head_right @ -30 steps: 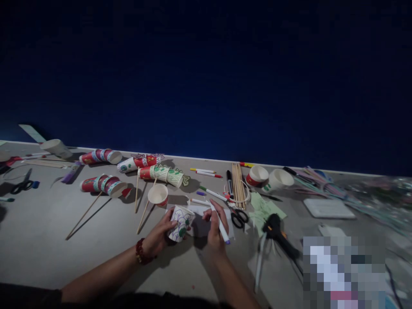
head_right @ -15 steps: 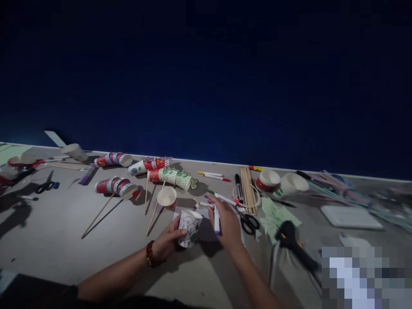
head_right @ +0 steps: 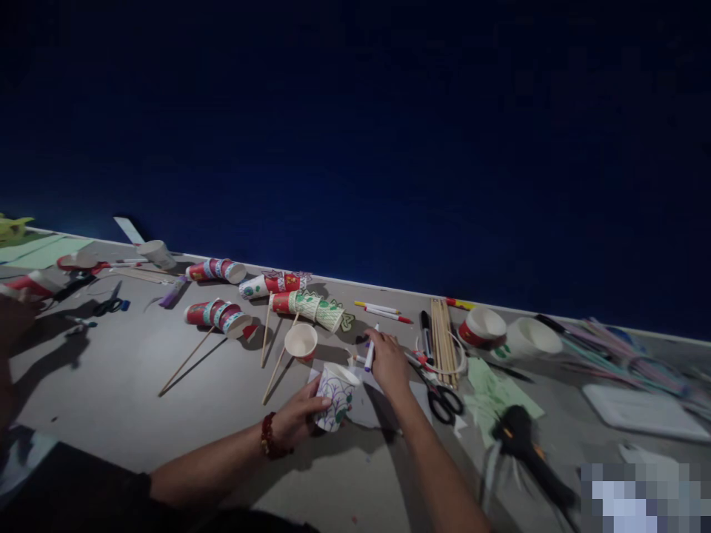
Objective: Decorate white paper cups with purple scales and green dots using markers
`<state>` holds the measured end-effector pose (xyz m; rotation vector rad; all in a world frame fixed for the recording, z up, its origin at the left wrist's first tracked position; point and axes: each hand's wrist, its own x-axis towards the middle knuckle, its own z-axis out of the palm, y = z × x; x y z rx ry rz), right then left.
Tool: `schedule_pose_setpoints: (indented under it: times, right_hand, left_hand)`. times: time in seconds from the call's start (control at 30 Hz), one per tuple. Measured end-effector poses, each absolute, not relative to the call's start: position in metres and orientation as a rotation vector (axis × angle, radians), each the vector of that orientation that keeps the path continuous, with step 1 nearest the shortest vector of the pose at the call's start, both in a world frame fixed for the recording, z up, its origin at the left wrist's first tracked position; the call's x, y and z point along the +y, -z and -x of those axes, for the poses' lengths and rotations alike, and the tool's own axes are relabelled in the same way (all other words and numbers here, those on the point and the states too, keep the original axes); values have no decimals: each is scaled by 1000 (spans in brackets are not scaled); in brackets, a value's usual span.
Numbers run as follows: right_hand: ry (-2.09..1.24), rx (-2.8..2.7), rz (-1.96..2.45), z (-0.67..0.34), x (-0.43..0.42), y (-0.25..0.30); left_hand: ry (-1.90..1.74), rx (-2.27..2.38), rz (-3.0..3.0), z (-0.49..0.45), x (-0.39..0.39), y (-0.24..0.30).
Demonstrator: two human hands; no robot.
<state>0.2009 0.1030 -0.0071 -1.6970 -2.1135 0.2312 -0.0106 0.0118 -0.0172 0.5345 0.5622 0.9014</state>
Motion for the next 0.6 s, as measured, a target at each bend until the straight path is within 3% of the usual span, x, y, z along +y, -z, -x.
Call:
schedule_pose_setpoints:
  times: [0.2,0.43,0.6]
  right_hand:
    - [-329,-1992,1595,-205,99,-6]
    - [-824,-1934,1243,-205,54,-41]
    - [-873,-1869,1150,-198,32,-48]
  left_hand:
    - [-919,525,-560,12,11,13]
    - [-892,375,-582,16,8,9]
    - [-824,245,-575,17,8,11]
